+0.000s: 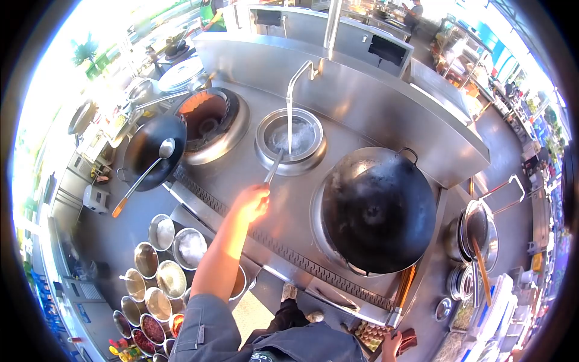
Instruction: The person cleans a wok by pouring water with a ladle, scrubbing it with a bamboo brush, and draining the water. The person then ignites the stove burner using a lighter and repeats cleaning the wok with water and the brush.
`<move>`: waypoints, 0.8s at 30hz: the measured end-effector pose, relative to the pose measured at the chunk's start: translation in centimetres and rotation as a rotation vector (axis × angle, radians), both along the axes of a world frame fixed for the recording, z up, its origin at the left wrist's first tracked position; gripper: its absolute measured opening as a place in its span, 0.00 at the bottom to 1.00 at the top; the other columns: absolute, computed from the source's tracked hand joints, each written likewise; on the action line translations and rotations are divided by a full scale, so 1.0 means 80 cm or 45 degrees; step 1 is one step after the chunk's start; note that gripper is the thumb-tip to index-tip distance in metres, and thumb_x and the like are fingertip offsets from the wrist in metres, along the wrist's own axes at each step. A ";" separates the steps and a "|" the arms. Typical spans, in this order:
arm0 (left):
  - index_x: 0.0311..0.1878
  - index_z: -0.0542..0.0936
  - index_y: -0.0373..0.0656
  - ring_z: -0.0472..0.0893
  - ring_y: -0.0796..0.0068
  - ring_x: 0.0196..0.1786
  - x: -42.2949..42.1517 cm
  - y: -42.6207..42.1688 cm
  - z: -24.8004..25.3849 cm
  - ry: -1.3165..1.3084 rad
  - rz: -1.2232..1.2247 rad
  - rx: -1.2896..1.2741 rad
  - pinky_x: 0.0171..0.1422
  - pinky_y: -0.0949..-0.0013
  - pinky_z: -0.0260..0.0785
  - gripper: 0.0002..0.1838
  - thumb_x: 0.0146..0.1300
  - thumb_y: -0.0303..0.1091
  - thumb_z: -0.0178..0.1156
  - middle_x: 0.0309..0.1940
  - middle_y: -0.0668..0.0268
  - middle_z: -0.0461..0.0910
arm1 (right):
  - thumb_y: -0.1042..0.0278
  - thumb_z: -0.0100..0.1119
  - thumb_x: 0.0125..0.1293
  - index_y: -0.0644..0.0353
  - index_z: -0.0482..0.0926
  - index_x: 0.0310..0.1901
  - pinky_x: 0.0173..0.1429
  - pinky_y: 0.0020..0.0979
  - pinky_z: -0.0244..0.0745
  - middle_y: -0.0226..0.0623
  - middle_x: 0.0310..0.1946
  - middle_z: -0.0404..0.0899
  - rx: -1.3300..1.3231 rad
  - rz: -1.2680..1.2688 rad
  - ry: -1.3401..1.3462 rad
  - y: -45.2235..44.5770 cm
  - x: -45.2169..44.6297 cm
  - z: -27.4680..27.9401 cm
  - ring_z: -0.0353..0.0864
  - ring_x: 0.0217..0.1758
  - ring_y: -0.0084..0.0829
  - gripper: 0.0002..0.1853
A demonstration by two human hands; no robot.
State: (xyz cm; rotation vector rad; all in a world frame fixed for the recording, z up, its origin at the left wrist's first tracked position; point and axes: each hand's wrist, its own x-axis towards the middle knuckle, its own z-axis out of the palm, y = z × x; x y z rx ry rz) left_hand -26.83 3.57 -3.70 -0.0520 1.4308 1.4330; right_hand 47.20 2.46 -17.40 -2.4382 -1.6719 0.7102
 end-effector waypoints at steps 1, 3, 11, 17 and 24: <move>0.54 0.72 0.45 0.63 0.84 0.17 0.007 -0.018 0.006 -0.052 0.018 0.089 0.20 0.78 0.54 0.12 0.69 0.31 0.53 0.24 0.68 0.69 | 0.61 0.64 0.61 0.66 0.62 0.67 0.63 0.41 0.68 0.54 0.58 0.68 0.006 0.005 0.033 0.000 0.008 -0.006 0.71 0.59 0.46 0.35; 0.55 0.72 0.45 0.63 0.83 0.17 0.026 -0.056 0.020 -0.121 0.065 0.164 0.20 0.78 0.53 0.13 0.69 0.30 0.53 0.24 0.67 0.70 | 0.60 0.64 0.61 0.64 0.62 0.68 0.62 0.40 0.69 0.53 0.57 0.70 -0.004 0.023 0.076 0.001 0.035 -0.024 0.72 0.57 0.45 0.36; 0.62 0.68 0.40 0.62 0.82 0.14 0.093 -0.216 0.071 -0.510 0.159 0.358 0.15 0.78 0.53 0.19 0.71 0.34 0.47 0.27 0.62 0.70 | 0.55 0.58 0.68 0.70 0.74 0.54 0.30 0.38 0.75 0.51 0.31 0.80 -0.127 0.246 0.109 0.036 0.075 -0.035 0.80 0.30 0.40 0.24; 0.62 0.69 0.40 0.63 0.83 0.15 0.119 -0.272 0.004 -1.023 0.425 1.005 0.15 0.79 0.57 0.20 0.73 0.40 0.49 0.26 0.65 0.70 | 0.63 0.49 0.73 0.68 0.75 0.41 0.15 0.34 0.65 0.45 0.25 0.79 -0.358 0.011 0.366 0.057 0.030 0.002 0.72 0.16 0.35 0.14; 0.65 0.67 0.43 0.64 0.82 0.13 0.066 -0.222 0.022 -0.369 0.431 0.536 0.16 0.78 0.56 0.22 0.70 0.38 0.51 0.24 0.64 0.69 | 0.41 0.57 0.63 0.67 0.52 0.71 0.46 0.49 0.71 0.59 0.63 0.65 -0.963 -0.089 0.360 0.100 0.054 -0.022 0.74 0.55 0.39 0.46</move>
